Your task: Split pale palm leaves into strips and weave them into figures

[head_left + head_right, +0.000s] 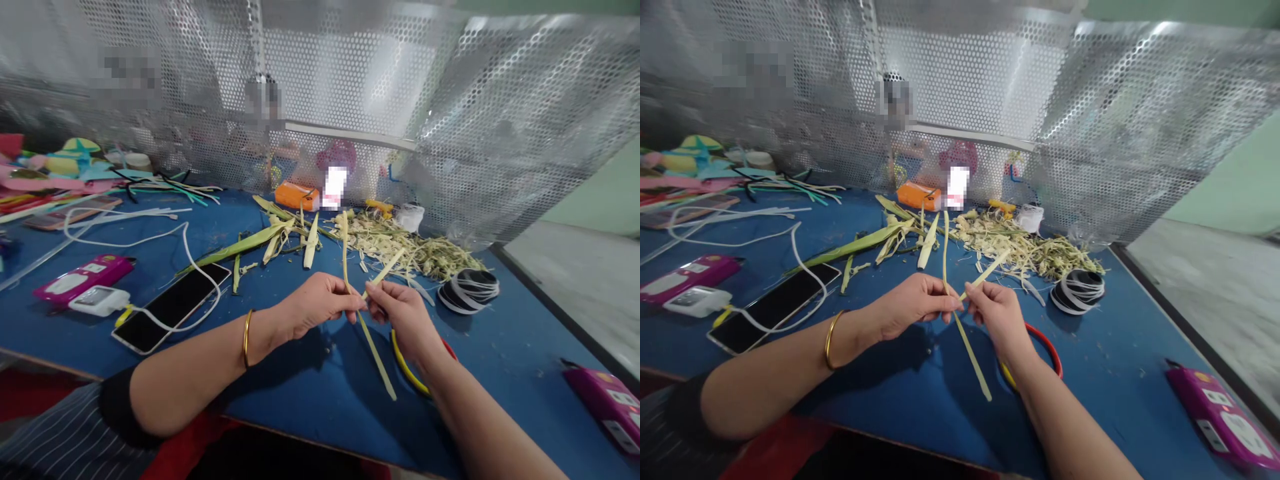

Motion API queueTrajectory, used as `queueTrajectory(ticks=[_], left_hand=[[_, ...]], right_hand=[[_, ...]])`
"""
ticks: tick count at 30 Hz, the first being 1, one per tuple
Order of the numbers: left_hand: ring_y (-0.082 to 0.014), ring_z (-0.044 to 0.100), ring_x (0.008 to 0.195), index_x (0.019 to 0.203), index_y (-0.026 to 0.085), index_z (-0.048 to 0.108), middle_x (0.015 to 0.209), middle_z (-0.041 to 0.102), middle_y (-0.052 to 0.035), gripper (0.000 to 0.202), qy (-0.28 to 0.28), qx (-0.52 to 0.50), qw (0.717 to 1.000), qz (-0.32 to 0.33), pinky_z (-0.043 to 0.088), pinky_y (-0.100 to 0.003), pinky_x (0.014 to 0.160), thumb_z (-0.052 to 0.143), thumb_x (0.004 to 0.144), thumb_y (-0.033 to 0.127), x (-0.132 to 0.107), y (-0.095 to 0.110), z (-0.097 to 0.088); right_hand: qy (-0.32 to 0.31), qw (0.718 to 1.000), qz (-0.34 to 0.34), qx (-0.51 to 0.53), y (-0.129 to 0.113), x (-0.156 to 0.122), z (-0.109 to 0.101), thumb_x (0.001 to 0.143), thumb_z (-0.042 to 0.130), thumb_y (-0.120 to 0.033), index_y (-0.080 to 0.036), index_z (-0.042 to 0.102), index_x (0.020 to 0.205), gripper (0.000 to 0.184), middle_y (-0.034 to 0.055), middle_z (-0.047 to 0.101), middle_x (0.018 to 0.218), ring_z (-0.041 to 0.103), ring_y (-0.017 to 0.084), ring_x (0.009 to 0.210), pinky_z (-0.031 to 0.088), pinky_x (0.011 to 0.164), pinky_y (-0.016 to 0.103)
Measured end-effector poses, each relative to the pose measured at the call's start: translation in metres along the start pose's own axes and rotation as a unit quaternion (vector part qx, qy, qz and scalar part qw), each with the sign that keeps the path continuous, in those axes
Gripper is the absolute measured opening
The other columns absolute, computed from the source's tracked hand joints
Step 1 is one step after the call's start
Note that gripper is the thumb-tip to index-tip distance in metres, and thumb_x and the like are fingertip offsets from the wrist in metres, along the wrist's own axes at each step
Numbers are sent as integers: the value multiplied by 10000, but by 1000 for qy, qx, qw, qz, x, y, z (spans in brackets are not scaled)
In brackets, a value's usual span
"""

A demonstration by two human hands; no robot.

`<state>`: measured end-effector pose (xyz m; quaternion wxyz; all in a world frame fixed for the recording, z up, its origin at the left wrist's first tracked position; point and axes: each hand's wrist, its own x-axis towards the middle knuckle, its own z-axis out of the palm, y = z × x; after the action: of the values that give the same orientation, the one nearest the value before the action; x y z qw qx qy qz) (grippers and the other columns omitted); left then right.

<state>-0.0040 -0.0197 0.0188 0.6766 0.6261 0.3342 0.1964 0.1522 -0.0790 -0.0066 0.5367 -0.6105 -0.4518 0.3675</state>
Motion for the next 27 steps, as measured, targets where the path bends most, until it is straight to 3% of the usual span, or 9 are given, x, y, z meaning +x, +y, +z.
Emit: queueTrajectory(ticks=[2, 4, 7, 9, 11, 15, 21, 24, 27], left_hand=[[-63, 409, 483, 751, 134, 711, 556, 605, 16, 170, 9, 9, 1000, -1, 295, -218, 504, 706, 723, 301, 0, -1, 0], [-78, 460, 518, 746, 144, 716, 567, 616, 15, 148, 15, 14, 1000, 10, 342, -224, 552, 706, 724, 290, 1, -3, 1], [-106, 542, 595, 675, 151, 702, 567, 616, 16, 111, -5, 11, 999, 32, 402, -241, 650, 689, 728, 248, 1, -5, 4], [-111, 554, 615, 642, 149, 694, 560, 608, 17, 141, -20, 20, 998, 47, 407, -244, 671, 669, 744, 242, 0, -5, 4], [-105, 548, 611, 643, 143, 698, 557, 610, 14, 170, -28, 32, 997, 57, 398, -238, 662, 643, 769, 245, -1, -5, 5], [-76, 456, 499, 651, 135, 705, 525, 593, 19, 186, -19, 53, 998, 41, 348, -224, 548, 617, 777, 238, -3, -2, 4], [-67, 405, 441, 631, 146, 703, 516, 586, 16, 194, -42, 57, 997, 24, 310, -219, 475, 597, 773, 227, -3, -1, 2], [-63, 416, 450, 667, 147, 713, 545, 599, 9, 196, -51, 31, 998, 6, 306, -215, 474, 616, 788, 268, -2, -1, 0], [-56, 413, 458, 749, 141, 726, 584, 595, 4, 289, -55, -19, 998, -14, 265, -211, 452, 617, 816, 401, 0, 1, -6]], right_hand=[[68, 985, -69, -140, -8, -3, -8, 770, 638, -537, -186, 514, 458, 486, -46, 378, 399, 335, 93, 416, 250, 448, 257], [143, 948, -177, -223, -18, -5, -14, 824, 607, -471, -186, 545, 502, 434, -33, 425, 453, 399, 112, 479, 299, 497, 261], [67, 932, -260, -243, -27, -2, -13, 820, 626, -367, -200, 692, 731, 200, 26, 656, 752, 580, 178, 748, 426, 707, 296], [-26, 954, -216, -204, -28, 3, -8, 799, 640, -353, -204, 716, 793, 168, 42, 686, 829, 606, 191, 793, 450, 738, 312], [-83, 981, -126, -125, -26, 6, -1, 777, 657, -378, -184, 699, 756, 199, 26, 662, 716, 578, 158, 639, 453, 620, 287], [-79, 996, -29, 10, -22, 7, 8, 712, 712, -377, -165, 643, 680, 225, -19, 577, 577, 453, 93, 472, 380, 467, 232], [13, 998, -57, -3, -15, 6, 15, 708, 687, -348, -179, 599, 637, 204, -21, 566, 576, 452, 97, 467, 374, 448, 228], [-12, 991, -103, -84, -14, 9, 8, 793, 610, -373, -185, 627, 700, 210, 1, 619, 637, 535, 132, 542, 436, 542, 257], [-78, 962, -182, -187, -15, 14, -11, 881, 515, -379, -190, 681, 863, 252, 48, 701, 837, 634, 202, 818, 470, 755, 311]])
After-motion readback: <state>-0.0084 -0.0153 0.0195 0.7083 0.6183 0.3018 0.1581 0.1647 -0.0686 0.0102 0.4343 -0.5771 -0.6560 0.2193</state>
